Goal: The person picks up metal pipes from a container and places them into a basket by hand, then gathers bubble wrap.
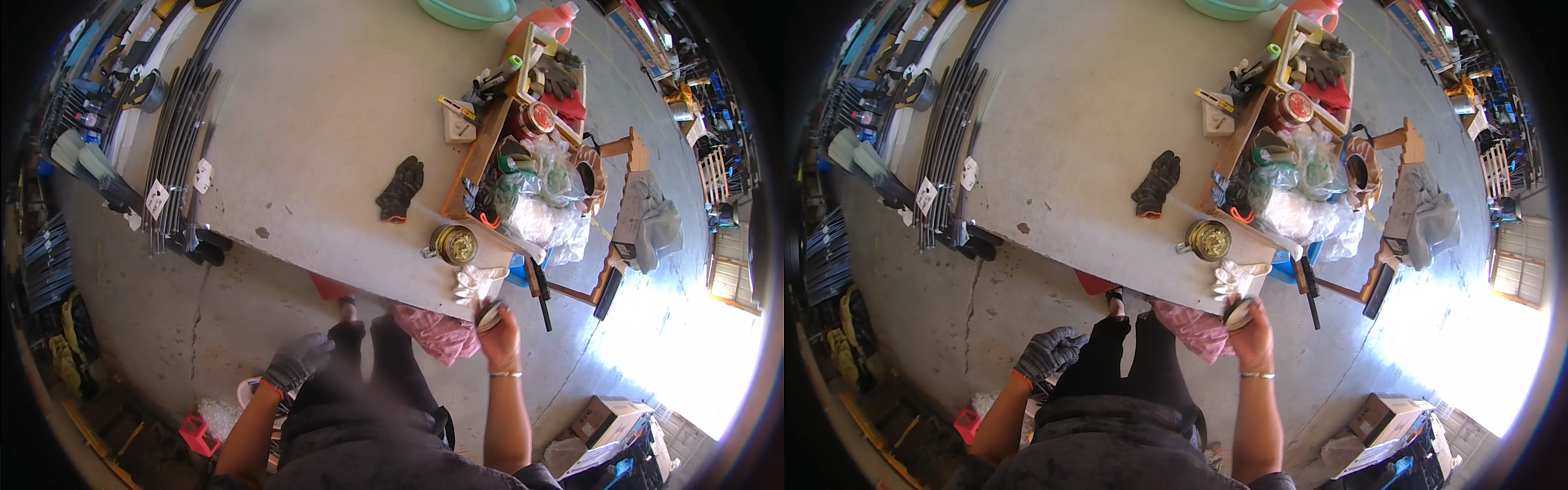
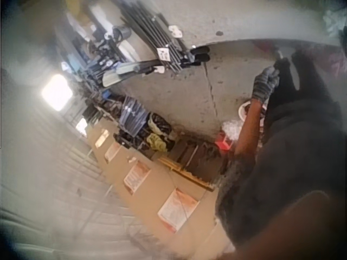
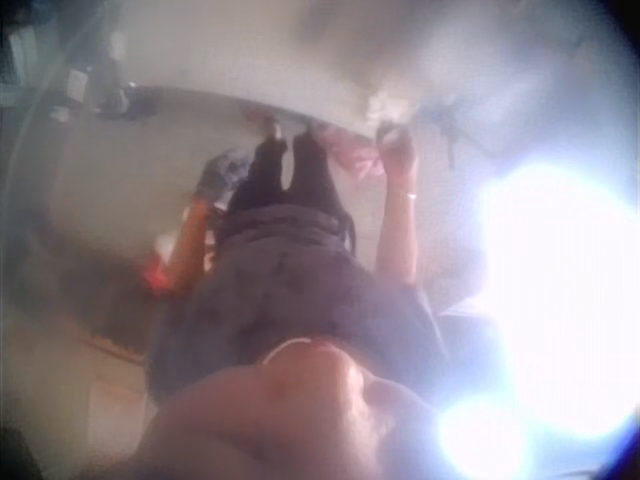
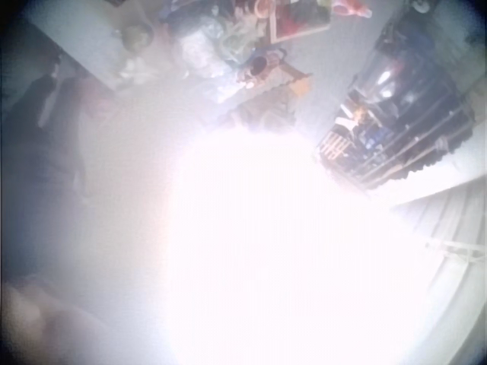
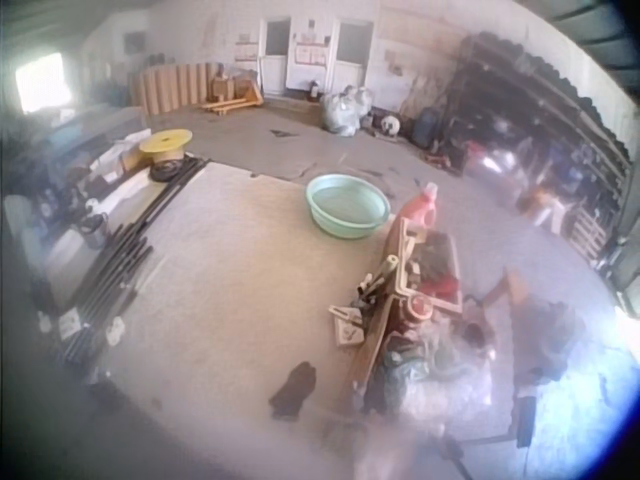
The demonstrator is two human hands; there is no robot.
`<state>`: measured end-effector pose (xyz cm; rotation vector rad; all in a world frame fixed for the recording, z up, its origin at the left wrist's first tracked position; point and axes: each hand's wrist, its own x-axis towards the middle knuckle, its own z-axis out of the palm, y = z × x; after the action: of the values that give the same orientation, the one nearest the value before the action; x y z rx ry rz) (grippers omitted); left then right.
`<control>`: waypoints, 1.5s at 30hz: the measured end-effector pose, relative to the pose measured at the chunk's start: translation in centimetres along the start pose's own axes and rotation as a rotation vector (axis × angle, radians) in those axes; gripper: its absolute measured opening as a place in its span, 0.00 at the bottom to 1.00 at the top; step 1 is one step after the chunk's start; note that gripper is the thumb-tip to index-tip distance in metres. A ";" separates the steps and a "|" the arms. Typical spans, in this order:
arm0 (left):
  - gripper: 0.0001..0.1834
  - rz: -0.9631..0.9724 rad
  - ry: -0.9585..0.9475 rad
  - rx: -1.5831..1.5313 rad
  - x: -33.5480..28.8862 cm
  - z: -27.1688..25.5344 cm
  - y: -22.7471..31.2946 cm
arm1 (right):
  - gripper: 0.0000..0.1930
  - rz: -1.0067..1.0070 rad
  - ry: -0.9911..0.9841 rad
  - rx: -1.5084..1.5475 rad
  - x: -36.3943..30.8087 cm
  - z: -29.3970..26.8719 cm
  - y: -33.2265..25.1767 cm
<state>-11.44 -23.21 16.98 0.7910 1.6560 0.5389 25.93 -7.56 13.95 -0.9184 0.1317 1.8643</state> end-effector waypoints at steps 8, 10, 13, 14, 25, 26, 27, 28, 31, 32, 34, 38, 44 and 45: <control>0.12 0.048 -0.063 0.226 -0.4 -2.1 0.2 | 0.13 0.025 -0.227 0.021 0.3 5.9 3.3; 0.12 0.199 -0.065 0.289 -0.8 -3.1 2.0 | 0.16 -0.020 -0.278 -0.077 1.4 6.4 2.4; 0.13 0.281 -0.060 0.209 -1.1 -3.7 0.2 | 0.21 -0.024 -0.319 -0.013 1.4 8.1 2.3; 0.13 0.285 -0.058 0.155 -1.0 -3.7 -1.1 | 0.24 0.016 -0.386 0.027 1.1 8.7 2.9; 0.24 0.168 -0.307 0.497 10.5 2.3 0.3 | 0.35 -0.483 -0.208 -1.368 2.5 8.1 2.7; 0.25 0.198 -0.290 0.491 12.1 3.3 0.4 | 0.39 -0.551 -0.071 -1.685 3.1 9.5 2.6; 0.27 0.230 -0.272 0.483 13.7 4.5 0.5 | 0.39 -0.834 -0.110 -1.940 4.1 10.7 3.0; 0.27 0.247 -0.249 0.492 15.4 5.6 1.3 | 0.39 -0.878 -0.131 -2.057 5.2 10.9 3.1; 0.30 0.187 -0.298 0.424 19.1 7.8 5.2 | 0.40 -0.936 -0.165 -2.217 7.6 10.1 3.3; 0.30 0.202 -0.299 0.400 20.0 8.3 6.2 | 0.40 -0.916 -0.172 -2.234 8.1 10.1 3.3; 0.29 0.225 -0.303 0.355 21.4 9.3 7.2 | 0.40 -0.889 -0.185 -2.288 9.1 9.7 3.6; 0.21 0.212 -0.394 0.246 23.2 11.6 8.1 | 0.40 -0.827 -0.204 -2.348 9.9 9.9 3.6; 0.19 0.249 -0.431 0.288 26.1 13.9 6.9 | 0.41 -0.696 -0.253 -2.456 9.9 11.5 3.8; 0.18 0.259 -0.432 0.279 26.4 14.3 6.6 | 0.40 -0.667 -0.254 -2.457 9.9 11.6 3.7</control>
<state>1.02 -0.07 1.00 1.2443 1.2465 0.2870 14.78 3.40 14.68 -1.6221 -2.6443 0.5748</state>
